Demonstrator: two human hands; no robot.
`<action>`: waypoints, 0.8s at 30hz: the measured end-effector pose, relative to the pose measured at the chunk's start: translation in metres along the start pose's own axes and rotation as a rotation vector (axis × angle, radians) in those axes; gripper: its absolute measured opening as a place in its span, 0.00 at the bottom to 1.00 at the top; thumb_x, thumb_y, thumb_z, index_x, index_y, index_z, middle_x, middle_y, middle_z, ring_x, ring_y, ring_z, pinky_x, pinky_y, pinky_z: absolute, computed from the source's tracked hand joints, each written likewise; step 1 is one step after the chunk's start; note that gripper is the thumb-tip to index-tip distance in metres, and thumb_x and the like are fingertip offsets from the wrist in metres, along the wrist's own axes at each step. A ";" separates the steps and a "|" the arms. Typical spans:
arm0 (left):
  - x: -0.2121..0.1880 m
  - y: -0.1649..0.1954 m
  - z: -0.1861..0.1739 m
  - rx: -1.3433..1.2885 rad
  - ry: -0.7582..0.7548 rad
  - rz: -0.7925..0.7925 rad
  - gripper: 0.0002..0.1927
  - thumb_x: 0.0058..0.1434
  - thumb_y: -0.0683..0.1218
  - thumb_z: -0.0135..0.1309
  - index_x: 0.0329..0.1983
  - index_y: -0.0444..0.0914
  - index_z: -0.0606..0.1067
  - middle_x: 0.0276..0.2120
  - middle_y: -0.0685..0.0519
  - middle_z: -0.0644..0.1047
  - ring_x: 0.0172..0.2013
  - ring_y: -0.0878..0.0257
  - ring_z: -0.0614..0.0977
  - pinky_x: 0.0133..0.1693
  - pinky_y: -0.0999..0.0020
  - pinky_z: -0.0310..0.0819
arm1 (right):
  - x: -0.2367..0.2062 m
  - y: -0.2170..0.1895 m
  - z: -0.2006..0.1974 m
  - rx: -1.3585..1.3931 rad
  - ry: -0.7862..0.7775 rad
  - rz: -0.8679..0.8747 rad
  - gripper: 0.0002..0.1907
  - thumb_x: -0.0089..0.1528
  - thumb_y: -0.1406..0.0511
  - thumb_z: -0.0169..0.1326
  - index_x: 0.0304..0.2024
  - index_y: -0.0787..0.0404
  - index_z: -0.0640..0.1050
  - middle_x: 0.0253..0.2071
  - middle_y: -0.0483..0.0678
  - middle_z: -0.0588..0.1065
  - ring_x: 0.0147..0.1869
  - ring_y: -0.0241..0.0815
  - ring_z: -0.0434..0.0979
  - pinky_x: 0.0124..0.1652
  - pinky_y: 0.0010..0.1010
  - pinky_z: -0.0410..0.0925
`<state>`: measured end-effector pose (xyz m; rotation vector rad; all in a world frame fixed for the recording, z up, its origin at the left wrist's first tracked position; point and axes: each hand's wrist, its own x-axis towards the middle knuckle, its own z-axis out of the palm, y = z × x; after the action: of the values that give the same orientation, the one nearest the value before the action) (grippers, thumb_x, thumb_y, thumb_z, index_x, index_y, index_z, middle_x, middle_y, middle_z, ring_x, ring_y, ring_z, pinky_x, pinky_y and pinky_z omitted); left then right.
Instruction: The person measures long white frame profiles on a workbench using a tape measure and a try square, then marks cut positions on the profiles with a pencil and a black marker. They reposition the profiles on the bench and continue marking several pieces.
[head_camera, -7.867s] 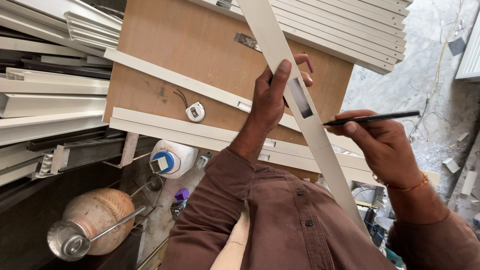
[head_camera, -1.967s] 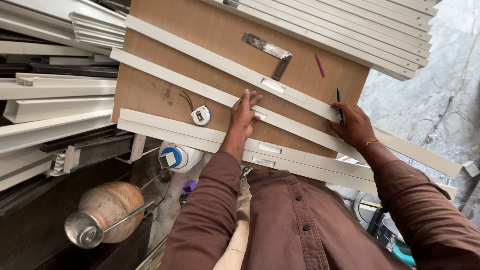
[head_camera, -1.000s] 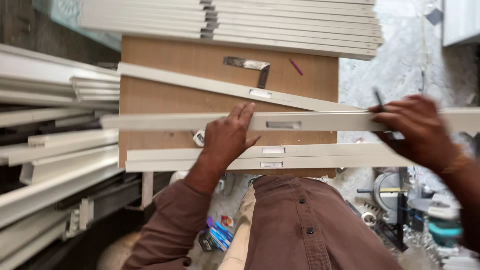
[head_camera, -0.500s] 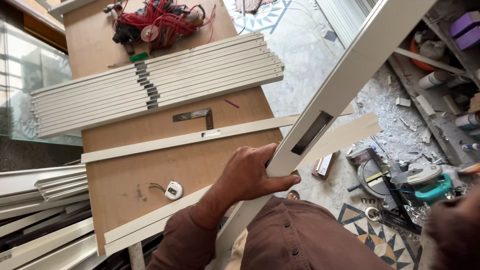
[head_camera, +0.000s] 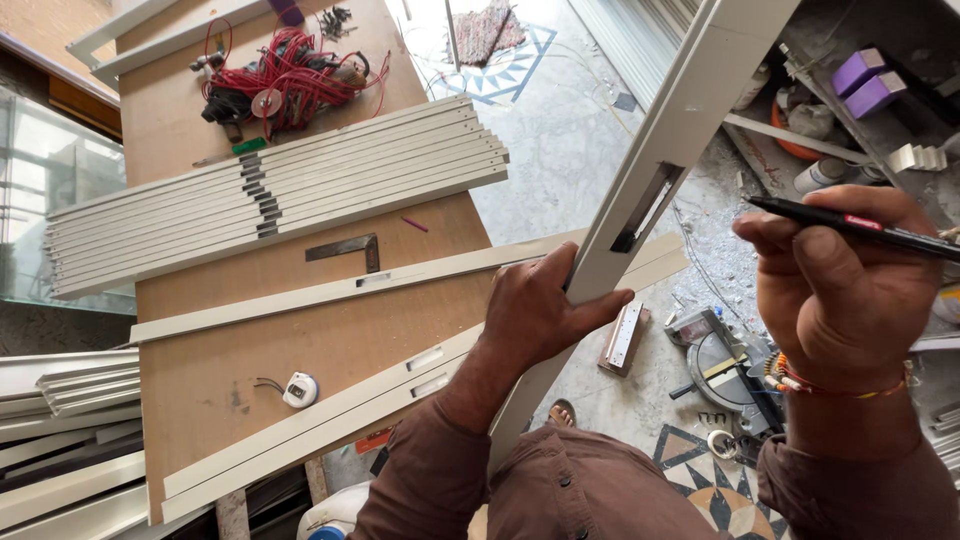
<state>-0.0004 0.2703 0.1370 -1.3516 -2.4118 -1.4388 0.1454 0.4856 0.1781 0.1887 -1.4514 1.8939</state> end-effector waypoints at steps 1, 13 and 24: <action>0.001 0.004 0.005 0.002 0.012 0.007 0.25 0.57 0.64 0.65 0.36 0.39 0.75 0.27 0.49 0.82 0.30 0.52 0.86 0.34 0.57 0.80 | 0.002 -0.003 -0.002 0.012 0.000 -0.005 0.08 0.75 0.71 0.57 0.55 0.69 0.74 0.48 0.59 0.80 0.54 0.49 0.84 0.62 0.42 0.76; -0.017 0.035 0.022 -0.055 0.037 -0.028 0.24 0.57 0.62 0.66 0.36 0.38 0.75 0.28 0.48 0.82 0.30 0.53 0.87 0.33 0.59 0.82 | -0.004 0.000 -0.011 -0.024 0.002 -0.059 0.08 0.78 0.72 0.53 0.57 0.71 0.74 0.51 0.62 0.79 0.56 0.51 0.83 0.61 0.43 0.77; -0.027 0.034 0.027 -0.021 0.088 -0.021 0.24 0.58 0.62 0.66 0.36 0.39 0.74 0.26 0.48 0.81 0.30 0.52 0.86 0.33 0.58 0.80 | -0.009 -0.005 0.013 -0.097 -0.007 0.003 0.09 0.79 0.68 0.48 0.58 0.68 0.70 0.53 0.61 0.78 0.58 0.51 0.82 0.63 0.42 0.76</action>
<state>0.0497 0.2789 0.1343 -1.2430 -2.3703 -1.4998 0.1514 0.4708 0.1822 0.1471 -1.5447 1.8220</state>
